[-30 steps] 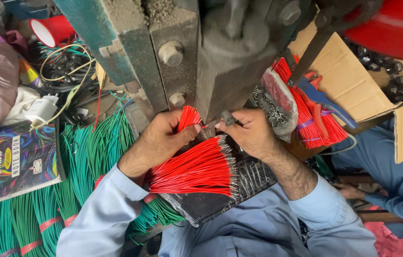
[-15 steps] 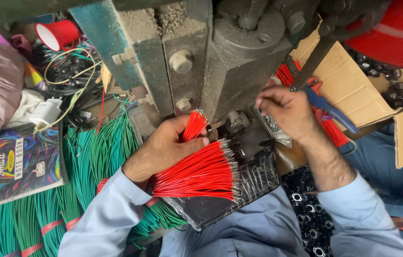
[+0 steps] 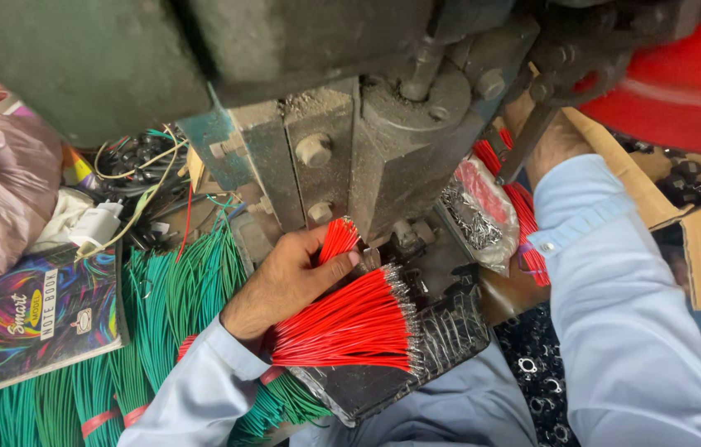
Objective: The person sits at a bench-mounted crimping press and attaches metal terminal connectors to the ends of red insulated wires. They hold a bundle of finished wires in one hand, feed a stripped wire end and a connector into the press die, operate the press to crimp the terminal, and add the finished wire to the bundle, repeating the cycle.
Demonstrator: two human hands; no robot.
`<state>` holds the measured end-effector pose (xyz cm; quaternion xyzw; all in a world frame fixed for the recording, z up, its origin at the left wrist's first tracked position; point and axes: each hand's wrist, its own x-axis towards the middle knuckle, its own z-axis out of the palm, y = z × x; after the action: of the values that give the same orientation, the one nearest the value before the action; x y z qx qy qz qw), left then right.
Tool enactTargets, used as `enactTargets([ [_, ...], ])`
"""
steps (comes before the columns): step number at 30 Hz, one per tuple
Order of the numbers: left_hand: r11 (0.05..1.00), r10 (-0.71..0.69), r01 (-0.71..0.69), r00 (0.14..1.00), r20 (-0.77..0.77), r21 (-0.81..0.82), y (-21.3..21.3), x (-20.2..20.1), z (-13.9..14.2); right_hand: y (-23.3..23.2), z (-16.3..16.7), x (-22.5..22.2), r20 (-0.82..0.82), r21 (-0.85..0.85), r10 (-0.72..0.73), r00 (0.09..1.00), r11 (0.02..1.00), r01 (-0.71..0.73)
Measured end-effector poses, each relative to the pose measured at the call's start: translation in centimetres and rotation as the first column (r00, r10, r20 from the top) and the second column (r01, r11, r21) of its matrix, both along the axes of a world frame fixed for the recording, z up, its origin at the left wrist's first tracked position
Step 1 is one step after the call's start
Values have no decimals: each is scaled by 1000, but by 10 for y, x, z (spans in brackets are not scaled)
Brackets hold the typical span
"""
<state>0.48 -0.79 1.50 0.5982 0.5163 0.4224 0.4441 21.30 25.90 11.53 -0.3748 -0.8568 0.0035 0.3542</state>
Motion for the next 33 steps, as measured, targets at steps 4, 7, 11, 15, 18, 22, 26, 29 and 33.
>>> enactTargets([
  [4,1000,1,-1,999,-33,-6,-1,2,4,7,-5,1,-38,23,-48,998,999,48],
  [7,999,36,-40,995,-95,-36,-1,3,6,11,-13,6,-62,31,-66,996,997,68],
  [11,993,74,-89,981,-180,-76,-1,5,9,19,-24,7,-55,27,-51,997,998,53],
  [15,997,55,-63,988,-148,-52,-2,6,12,27,-33,5,-35,2,-14,999,1000,14],
  [18,993,69,-85,983,-167,-87,-2,7,13,33,-44,12,-38,-1,-17,999,1000,17],
  [22,994,61,-76,982,-177,-81,-3,6,14,38,-54,22,-80,18,-42,996,999,43],
  [26,996,61,-71,982,-181,-52,-2,6,13,41,-58,26,-110,33,-63,992,997,67],
  [29,997,60,-67,982,-180,-29,-1,6,12,42,-57,25,-120,42,-65,991,997,71],
  [33,991,57,-84,969,-241,-104,0,5,11,37,-53,21,-112,39,-56,992,997,60],
])
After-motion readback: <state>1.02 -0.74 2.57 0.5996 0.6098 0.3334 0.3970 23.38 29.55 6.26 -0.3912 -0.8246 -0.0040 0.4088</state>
